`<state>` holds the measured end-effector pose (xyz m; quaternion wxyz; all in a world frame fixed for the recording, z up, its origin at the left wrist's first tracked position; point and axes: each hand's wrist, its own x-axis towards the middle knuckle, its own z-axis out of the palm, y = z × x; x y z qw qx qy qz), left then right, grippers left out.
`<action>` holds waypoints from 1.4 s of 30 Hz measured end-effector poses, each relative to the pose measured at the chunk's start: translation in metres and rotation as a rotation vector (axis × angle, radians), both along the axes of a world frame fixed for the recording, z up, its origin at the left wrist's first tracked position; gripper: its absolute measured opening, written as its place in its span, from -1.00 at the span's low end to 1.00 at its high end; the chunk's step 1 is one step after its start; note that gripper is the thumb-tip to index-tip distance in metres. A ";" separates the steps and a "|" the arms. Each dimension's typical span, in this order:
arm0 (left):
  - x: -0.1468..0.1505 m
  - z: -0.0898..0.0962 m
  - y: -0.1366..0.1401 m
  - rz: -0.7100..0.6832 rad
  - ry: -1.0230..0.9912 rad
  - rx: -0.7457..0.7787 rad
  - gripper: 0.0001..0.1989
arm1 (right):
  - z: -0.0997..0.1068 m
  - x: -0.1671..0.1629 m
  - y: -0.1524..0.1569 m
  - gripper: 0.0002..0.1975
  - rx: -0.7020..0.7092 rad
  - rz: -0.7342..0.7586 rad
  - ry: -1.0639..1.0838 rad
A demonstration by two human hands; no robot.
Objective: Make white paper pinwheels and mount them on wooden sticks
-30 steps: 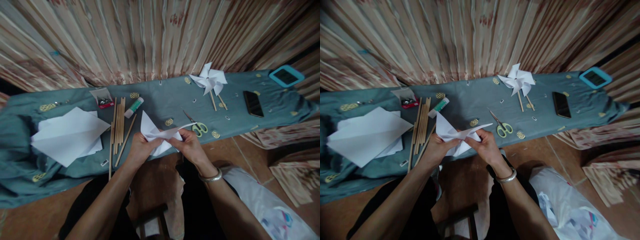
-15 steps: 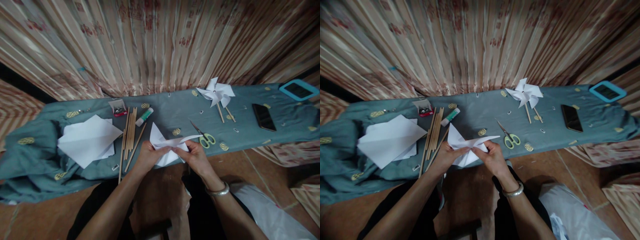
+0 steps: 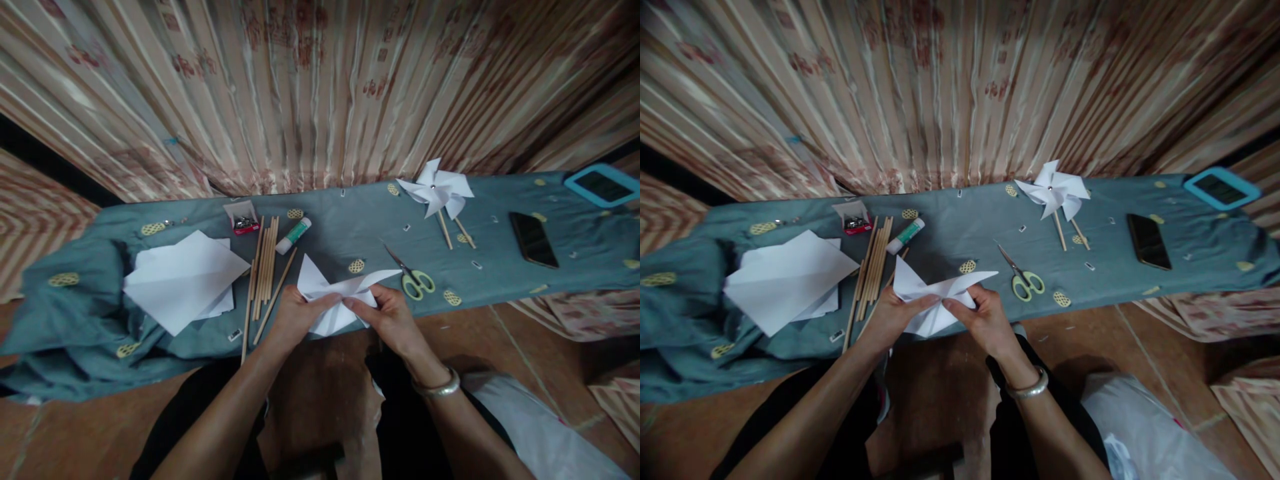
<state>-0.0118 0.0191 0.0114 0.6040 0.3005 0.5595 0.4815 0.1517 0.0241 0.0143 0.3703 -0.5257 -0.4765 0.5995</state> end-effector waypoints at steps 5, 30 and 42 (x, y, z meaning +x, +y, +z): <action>-0.001 -0.004 -0.002 0.006 -0.014 0.026 -0.70 | 0.002 -0.004 -0.001 -0.71 -0.036 -0.014 0.054; -0.027 0.008 -0.002 -0.082 -0.051 0.148 -0.45 | 0.003 0.009 0.000 -0.71 -0.013 -0.089 -0.024; -0.072 -0.023 0.017 -0.269 1.268 0.451 -0.69 | 0.002 0.018 -0.008 -0.72 0.074 -0.046 -0.045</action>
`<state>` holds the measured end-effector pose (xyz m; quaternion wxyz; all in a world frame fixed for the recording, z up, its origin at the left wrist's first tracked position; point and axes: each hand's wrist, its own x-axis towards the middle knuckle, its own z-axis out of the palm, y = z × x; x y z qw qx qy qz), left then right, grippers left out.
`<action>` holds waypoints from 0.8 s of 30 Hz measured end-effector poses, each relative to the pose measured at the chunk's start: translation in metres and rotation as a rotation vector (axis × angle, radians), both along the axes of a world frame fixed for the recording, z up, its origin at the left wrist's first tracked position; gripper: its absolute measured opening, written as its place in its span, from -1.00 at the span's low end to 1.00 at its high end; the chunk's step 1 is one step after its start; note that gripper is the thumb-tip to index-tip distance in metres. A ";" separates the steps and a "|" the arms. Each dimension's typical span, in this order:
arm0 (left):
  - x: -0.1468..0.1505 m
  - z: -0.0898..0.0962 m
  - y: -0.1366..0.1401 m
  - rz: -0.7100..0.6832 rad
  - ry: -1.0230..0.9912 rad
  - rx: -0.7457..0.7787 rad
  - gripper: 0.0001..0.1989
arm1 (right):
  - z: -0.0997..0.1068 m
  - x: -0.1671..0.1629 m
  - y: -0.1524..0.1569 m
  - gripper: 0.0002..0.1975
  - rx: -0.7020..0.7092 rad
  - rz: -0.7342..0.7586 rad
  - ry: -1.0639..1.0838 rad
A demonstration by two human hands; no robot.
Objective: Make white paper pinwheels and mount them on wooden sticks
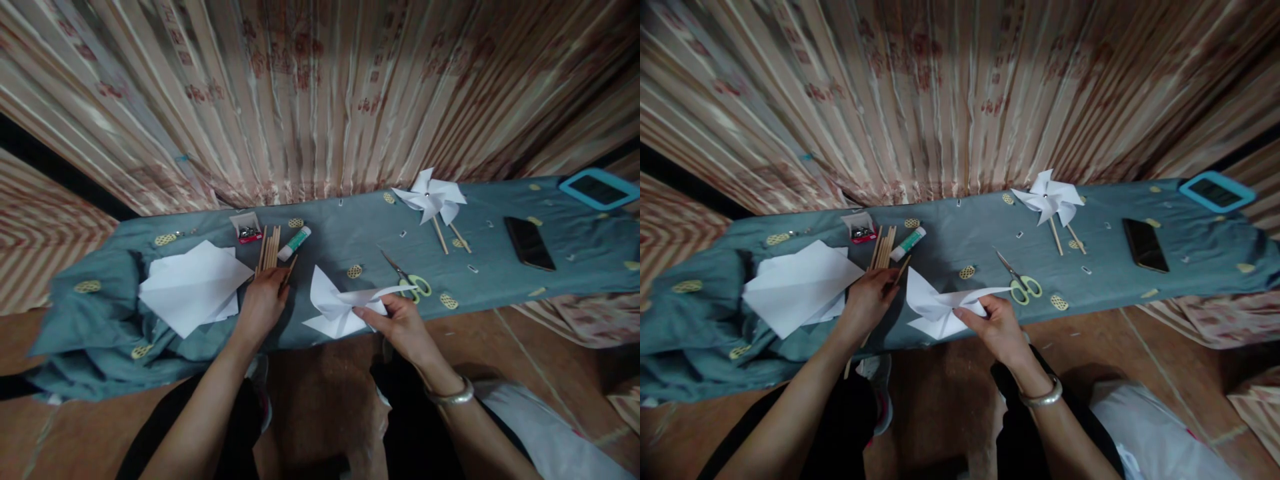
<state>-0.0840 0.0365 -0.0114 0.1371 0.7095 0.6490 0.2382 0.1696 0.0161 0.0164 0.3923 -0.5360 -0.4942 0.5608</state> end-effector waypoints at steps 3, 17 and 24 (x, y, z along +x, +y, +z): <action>0.002 -0.001 0.003 0.000 0.060 -0.011 -0.67 | 0.001 0.000 0.000 -0.72 0.015 0.009 -0.013; 0.029 0.027 -0.015 -0.026 -0.684 -0.111 -0.76 | 0.022 -0.004 -0.014 -0.85 0.480 0.215 -0.271; 0.041 0.039 -0.029 -0.097 -0.902 -0.280 -0.81 | 0.026 -0.001 -0.013 -0.81 0.740 0.143 -0.275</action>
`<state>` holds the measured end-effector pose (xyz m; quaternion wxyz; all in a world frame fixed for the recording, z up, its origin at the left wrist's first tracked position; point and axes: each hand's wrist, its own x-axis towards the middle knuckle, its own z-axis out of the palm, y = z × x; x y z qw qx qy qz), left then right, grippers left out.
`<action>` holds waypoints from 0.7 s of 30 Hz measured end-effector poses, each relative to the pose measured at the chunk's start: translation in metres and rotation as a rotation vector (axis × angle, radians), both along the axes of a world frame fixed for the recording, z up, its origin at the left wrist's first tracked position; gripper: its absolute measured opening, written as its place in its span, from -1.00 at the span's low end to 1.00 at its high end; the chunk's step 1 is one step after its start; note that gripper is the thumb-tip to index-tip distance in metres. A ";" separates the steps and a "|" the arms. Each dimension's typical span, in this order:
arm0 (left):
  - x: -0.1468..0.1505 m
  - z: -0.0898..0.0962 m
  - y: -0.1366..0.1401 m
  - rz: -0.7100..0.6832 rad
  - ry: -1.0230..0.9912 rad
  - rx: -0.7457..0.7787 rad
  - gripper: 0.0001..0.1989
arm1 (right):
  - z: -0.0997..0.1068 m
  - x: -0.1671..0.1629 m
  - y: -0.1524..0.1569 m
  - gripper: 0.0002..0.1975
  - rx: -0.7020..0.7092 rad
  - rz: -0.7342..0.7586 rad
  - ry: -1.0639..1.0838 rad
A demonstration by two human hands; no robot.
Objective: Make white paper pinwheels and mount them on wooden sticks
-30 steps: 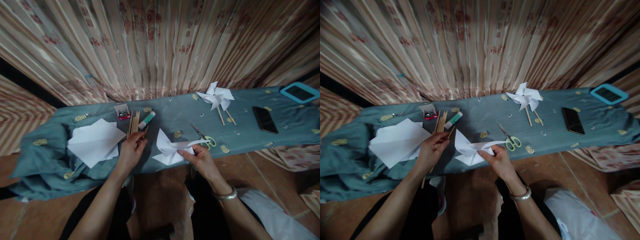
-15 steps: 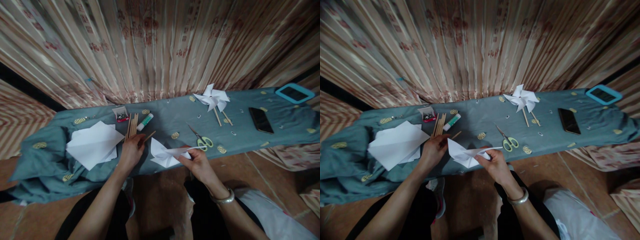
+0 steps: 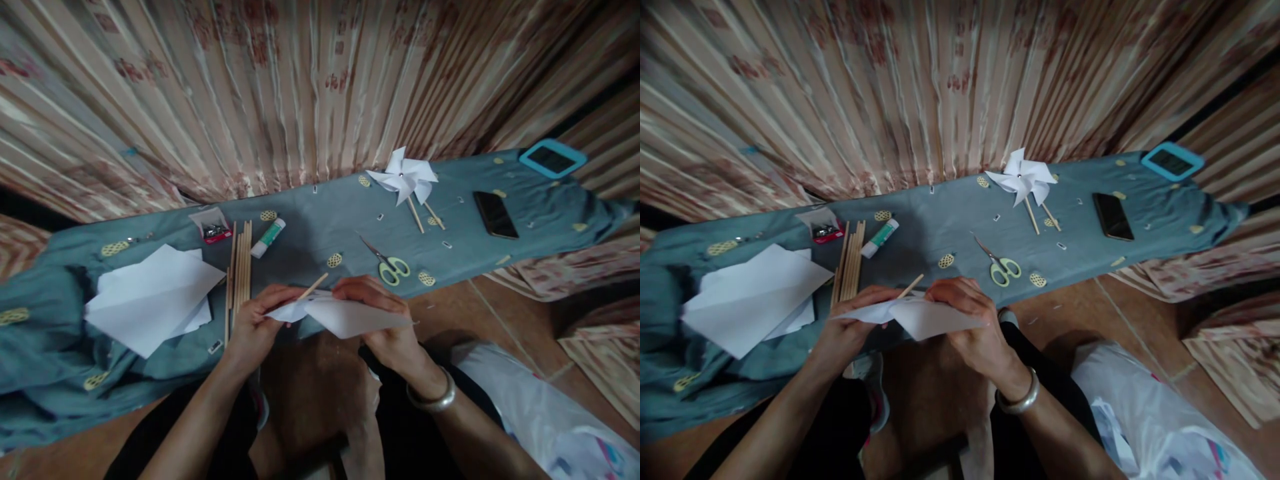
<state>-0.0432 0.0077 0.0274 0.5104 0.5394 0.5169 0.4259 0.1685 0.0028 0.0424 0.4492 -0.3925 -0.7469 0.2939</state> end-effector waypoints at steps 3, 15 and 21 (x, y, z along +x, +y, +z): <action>0.002 -0.001 -0.004 -0.010 -0.056 -0.012 -0.83 | 0.003 0.000 -0.001 -0.79 0.024 -0.023 0.002; 0.008 0.008 -0.007 0.086 -0.133 -0.099 -0.81 | 0.009 0.001 -0.006 -0.77 0.081 -0.035 -0.071; 0.010 0.011 -0.008 0.112 -0.063 -0.068 -0.85 | 0.010 0.000 -0.005 -0.78 0.101 -0.050 -0.064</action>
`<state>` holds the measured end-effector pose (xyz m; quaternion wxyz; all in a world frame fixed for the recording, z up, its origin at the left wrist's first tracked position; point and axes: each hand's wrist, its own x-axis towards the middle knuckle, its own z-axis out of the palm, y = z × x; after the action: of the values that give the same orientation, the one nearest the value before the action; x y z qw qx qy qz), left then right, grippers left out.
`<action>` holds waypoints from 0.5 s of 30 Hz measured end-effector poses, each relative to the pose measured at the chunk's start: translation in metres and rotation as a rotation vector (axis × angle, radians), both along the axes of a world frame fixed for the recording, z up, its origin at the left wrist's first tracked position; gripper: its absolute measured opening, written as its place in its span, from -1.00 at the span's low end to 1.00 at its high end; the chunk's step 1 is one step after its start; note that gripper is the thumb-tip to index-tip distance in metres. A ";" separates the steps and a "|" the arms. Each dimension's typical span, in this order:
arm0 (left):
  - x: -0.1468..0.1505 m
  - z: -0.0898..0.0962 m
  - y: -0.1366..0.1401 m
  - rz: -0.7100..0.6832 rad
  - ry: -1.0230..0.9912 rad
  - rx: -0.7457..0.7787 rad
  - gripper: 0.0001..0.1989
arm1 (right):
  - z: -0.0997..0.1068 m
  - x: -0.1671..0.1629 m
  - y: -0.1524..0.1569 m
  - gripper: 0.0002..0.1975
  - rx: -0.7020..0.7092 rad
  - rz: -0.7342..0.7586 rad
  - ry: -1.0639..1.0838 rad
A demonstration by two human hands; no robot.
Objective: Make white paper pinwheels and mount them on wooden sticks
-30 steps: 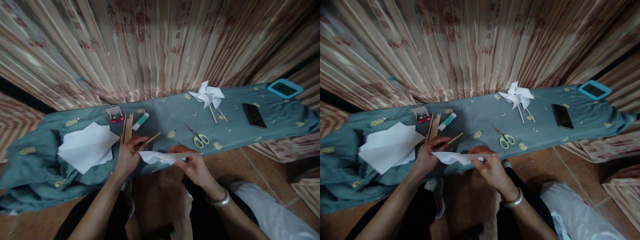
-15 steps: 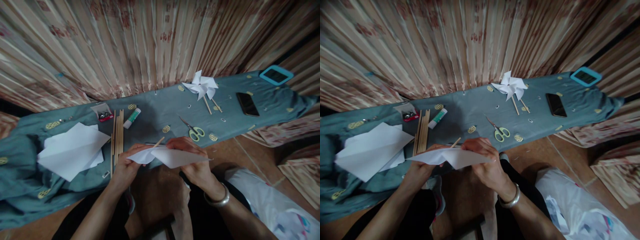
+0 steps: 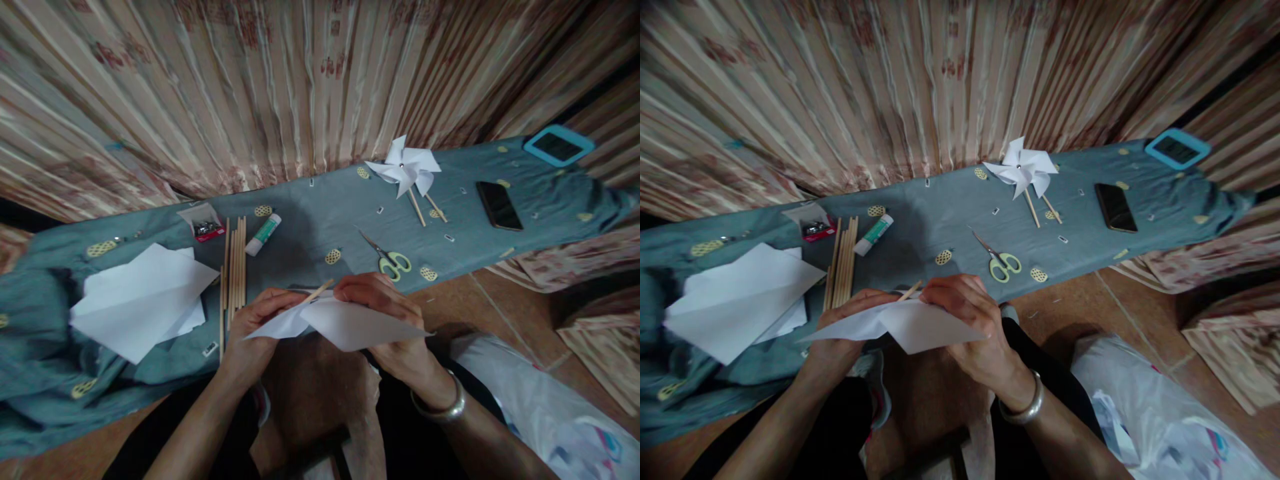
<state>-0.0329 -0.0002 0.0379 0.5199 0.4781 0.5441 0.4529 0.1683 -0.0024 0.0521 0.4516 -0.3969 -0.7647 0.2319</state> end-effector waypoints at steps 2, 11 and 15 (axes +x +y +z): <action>0.000 0.002 0.000 -0.003 0.037 0.010 -0.86 | 0.000 -0.001 0.001 -0.78 0.009 0.002 -0.002; -0.003 -0.006 -0.004 -0.017 0.090 0.099 -0.85 | 0.001 0.000 0.000 -0.76 0.003 0.019 0.010; -0.003 -0.005 -0.004 -0.009 0.097 0.106 -0.86 | 0.001 0.000 -0.001 -0.75 -0.007 0.030 0.011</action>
<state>-0.0357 -0.0043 0.0327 0.4686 0.5289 0.5418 0.4551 0.1686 -0.0031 0.0534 0.4507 -0.3857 -0.7673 0.2437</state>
